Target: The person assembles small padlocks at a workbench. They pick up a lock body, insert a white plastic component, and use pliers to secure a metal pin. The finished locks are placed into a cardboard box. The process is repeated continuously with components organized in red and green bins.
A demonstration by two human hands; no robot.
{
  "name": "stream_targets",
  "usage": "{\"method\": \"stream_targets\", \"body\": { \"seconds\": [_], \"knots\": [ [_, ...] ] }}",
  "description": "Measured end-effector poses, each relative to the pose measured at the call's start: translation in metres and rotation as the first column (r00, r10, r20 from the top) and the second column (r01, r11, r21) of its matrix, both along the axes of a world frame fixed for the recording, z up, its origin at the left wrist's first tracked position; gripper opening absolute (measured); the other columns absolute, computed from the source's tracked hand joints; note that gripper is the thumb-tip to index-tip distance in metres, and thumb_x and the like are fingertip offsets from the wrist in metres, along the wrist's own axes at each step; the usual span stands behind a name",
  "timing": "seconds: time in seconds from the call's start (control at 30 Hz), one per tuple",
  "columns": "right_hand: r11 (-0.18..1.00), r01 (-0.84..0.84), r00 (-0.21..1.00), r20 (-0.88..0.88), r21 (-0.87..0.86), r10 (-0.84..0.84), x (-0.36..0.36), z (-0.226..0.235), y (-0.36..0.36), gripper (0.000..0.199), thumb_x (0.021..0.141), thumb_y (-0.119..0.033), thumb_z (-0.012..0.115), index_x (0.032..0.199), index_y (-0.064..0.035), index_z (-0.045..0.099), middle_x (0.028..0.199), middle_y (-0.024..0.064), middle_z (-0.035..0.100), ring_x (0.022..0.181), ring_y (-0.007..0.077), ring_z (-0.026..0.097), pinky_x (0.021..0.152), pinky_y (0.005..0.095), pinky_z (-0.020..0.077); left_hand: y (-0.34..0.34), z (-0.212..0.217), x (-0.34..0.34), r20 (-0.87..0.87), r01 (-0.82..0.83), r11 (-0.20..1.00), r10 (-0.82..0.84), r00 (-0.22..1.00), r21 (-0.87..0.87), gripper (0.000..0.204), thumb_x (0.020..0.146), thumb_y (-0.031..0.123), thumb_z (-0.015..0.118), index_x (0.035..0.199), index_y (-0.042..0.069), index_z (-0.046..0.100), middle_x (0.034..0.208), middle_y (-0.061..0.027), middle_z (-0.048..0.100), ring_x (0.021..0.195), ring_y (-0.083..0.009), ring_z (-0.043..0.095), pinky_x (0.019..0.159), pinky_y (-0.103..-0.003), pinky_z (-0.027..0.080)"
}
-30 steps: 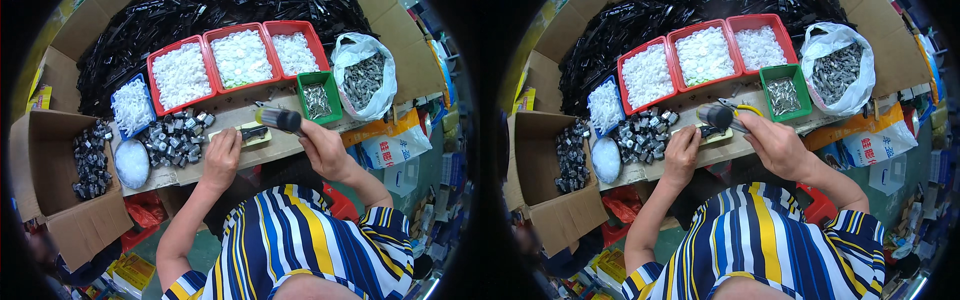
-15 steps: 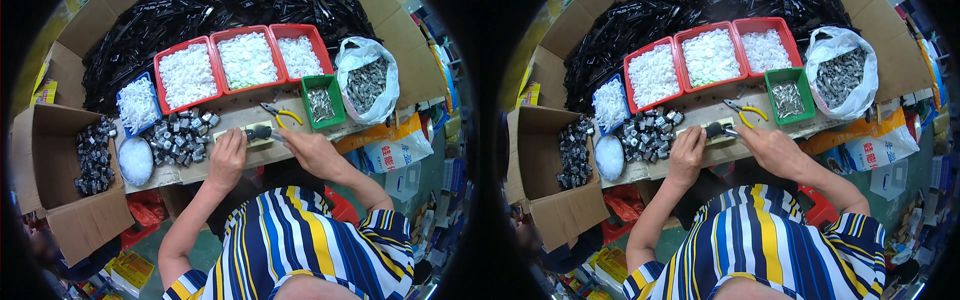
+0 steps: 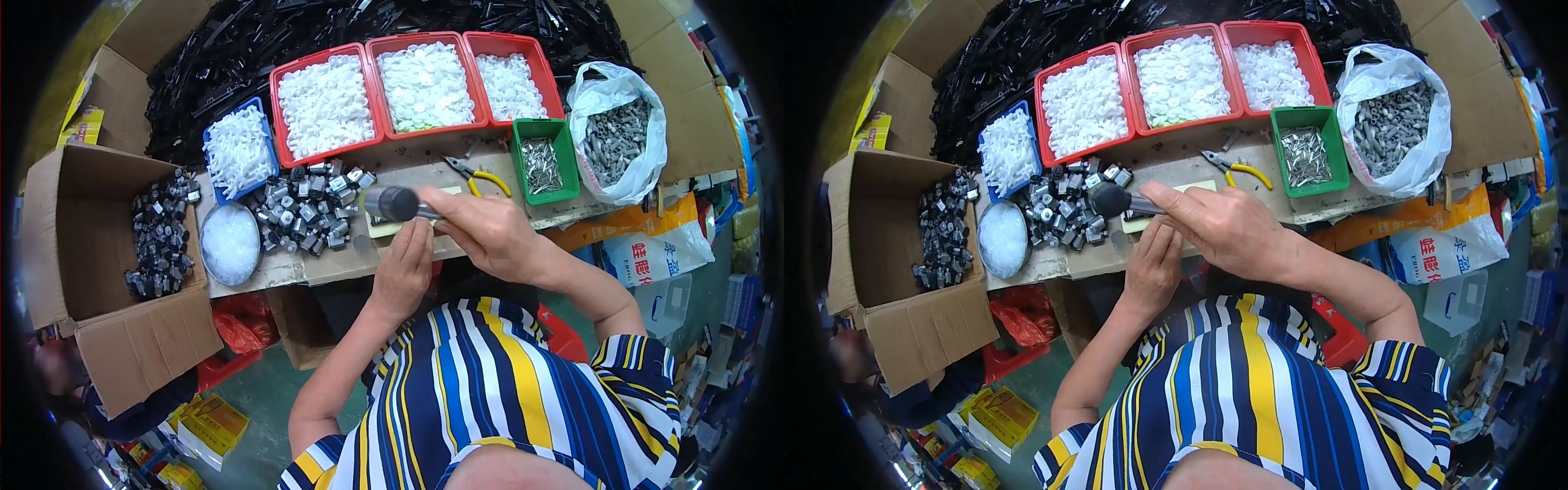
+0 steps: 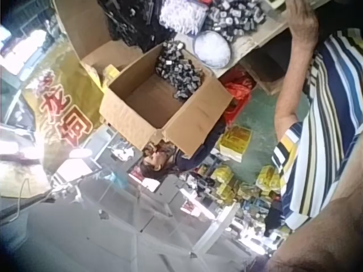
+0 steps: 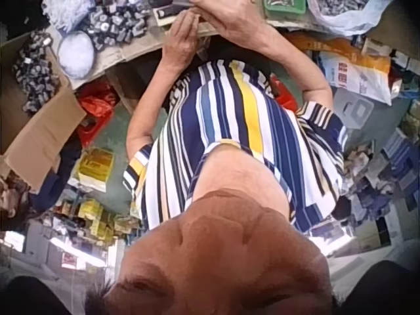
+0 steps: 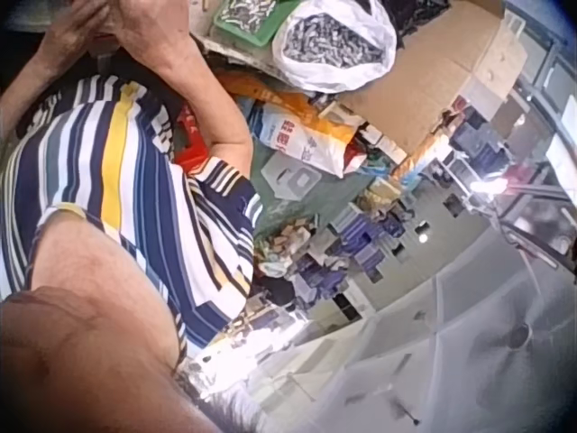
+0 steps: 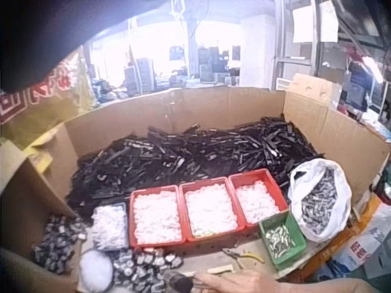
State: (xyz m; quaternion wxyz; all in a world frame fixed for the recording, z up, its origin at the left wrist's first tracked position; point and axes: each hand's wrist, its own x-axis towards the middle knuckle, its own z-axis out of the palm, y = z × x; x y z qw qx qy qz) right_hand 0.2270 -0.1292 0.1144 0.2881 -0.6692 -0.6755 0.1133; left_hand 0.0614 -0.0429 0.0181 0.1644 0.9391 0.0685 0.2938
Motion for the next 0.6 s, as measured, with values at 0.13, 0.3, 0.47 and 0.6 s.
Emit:
{"method": "stream_targets", "body": {
  "seconds": [0.13,0.3,0.47,0.6],
  "knots": [
    [0.972,-0.009,0.998,0.061,-0.235,0.024,0.008,-0.011,0.002,0.040,0.090,-0.012,0.060,0.129,-0.0056,0.052,0.081,0.0180,0.068,0.071,0.0373,0.069,0.059,0.0460,0.0528,0.002,0.001,-0.002,-0.048,0.009,1.000,-0.008,0.999,0.005,0.044,0.069,-0.006,0.064,0.113,-0.010,0.065,0.122,-0.0211,0.061,0.117,-0.0377,0.060,0.100,-0.042,0.051],
    [0.997,0.079,0.997,-0.017,-0.022,-0.079,0.009,-0.007,-0.009,0.025,0.094,-0.016,0.059,0.117,-0.0076,0.054,0.076,0.0182,0.067,0.068,0.0381,0.068,0.057,0.0474,0.0519,0.005,0.005,-0.005,-0.027,0.043,0.999,-0.044,0.999,-0.013,0.043,0.069,-0.007,0.065,0.112,-0.009,0.065,0.121,-0.0210,0.061,0.116,-0.0386,0.060,0.099,-0.043,0.051],
    [0.981,0.093,0.995,0.056,-0.170,-0.085,0.030,-0.011,-0.027,0.022,0.098,-0.023,0.057,0.113,-0.0066,0.057,0.074,0.0194,0.065,0.070,0.0418,0.067,0.061,0.0522,0.0513,0.011,0.013,-0.004,0.002,-0.004,1.000,0.004,1.000,-0.022,0.040,0.072,-0.011,0.065,0.111,-0.004,0.068,0.116,-0.0197,0.064,0.111,-0.0384,0.062,0.095,-0.046,0.052],
    [0.906,0.374,0.919,0.055,0.199,-0.391,0.089,-0.008,-0.046,0.018,0.097,-0.023,0.061,0.104,-0.0066,0.063,0.081,0.0182,0.067,0.075,0.0391,0.067,0.064,0.0489,0.0513,0.020,0.023,0.012,-0.023,-0.107,0.994,0.107,0.994,0.001,0.036,0.080,-0.005,0.070,0.116,-0.002,0.068,0.118,-0.0172,0.064,0.111,-0.0373,0.061,0.096,-0.046,0.050]
  ]
}}
